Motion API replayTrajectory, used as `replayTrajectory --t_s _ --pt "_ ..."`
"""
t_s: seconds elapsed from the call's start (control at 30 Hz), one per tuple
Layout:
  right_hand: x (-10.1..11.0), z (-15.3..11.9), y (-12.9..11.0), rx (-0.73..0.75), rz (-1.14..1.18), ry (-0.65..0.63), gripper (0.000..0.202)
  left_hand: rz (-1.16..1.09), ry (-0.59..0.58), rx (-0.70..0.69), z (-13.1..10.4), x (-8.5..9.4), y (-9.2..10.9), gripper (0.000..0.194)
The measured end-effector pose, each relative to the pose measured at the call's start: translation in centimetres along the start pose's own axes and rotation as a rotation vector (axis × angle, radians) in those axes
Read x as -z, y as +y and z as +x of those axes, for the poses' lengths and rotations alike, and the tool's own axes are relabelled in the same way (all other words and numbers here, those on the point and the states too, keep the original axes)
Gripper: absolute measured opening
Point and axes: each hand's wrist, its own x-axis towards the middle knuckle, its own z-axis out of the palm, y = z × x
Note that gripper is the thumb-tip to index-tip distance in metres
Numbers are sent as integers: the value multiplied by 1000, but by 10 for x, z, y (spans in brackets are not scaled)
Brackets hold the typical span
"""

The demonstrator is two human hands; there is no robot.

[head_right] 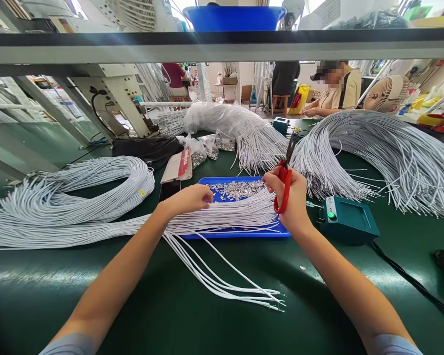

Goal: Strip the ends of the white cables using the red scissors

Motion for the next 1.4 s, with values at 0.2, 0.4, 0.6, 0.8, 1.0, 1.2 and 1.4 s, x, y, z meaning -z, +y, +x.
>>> replayTrajectory --t_s 0.2,0.4,0.6,0.8,1.0,1.2,1.4 --pt "0 -2 -1 6 20 4 12 53 -138 80 -2 -2 1 19" --pt "3 1 2 24 41 9 12 100 -118 85 -3 -5 9 13" --pt "-1 -2 -1 26 44 12 15 133 -82 41 -3 -8 14 11" --pt "0 -3 -3 14 54 13 13 89 -41 -26 -7 -6 12 10" --pt "2 -3 -5 39 53 -3 13 -12 69 -117 -3 -3 6 13" --pt "0 -3 -6 17 60 10 12 -153 114 -290 5 -10 13 20" --pt "0 -2 -6 0 71 13 12 -447 324 -380 14 -21 23 12"
